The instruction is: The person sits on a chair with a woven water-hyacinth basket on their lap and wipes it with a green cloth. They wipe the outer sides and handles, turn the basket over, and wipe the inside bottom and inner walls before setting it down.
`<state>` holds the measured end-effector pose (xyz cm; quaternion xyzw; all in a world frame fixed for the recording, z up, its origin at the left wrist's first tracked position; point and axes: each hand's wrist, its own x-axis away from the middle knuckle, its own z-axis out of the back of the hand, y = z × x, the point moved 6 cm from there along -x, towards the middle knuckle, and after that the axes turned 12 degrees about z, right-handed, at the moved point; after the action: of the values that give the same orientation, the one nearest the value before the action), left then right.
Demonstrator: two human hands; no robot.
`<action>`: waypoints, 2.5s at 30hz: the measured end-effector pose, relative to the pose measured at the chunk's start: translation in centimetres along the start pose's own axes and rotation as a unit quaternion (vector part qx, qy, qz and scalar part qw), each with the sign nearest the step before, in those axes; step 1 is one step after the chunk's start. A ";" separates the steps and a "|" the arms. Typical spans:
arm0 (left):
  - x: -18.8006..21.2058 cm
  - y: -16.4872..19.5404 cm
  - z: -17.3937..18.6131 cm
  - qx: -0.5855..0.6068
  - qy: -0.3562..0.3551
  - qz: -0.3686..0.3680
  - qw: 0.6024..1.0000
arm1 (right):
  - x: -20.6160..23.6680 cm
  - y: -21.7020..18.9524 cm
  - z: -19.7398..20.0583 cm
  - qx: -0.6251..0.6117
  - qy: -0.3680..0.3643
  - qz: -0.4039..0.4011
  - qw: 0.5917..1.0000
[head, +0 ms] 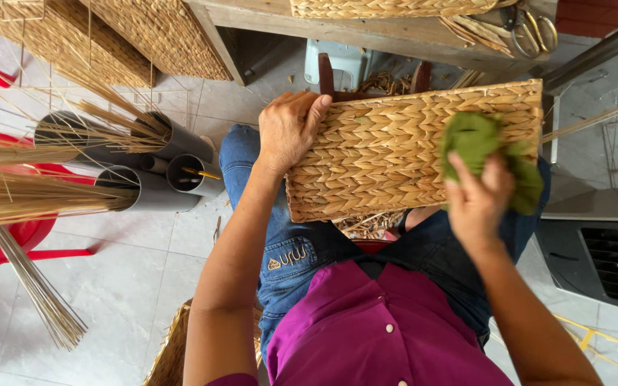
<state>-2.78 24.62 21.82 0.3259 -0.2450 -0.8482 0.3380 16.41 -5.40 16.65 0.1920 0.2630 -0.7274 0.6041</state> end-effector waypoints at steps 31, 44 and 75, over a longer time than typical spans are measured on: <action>0.3 2.4 1.1 0.019 -0.020 0.008 1.000 | -4.2 -0.7 0.1 -0.057 0.098 -0.023 0.993; 0.6 0.4 1.4 0.103 -0.059 0.098 0.988 | -9.9 -13.9 -3.7 -0.195 0.008 0.185 0.963; 0.0 0.4 1.3 0.098 -0.107 0.103 0.984 | -5.3 -14.4 -4.5 -0.211 -0.076 0.248 0.942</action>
<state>-3.55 24.58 22.93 0.2380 -0.3937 -0.8106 0.3623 3.13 3.42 18.41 0.0635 0.3076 -0.4947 0.8103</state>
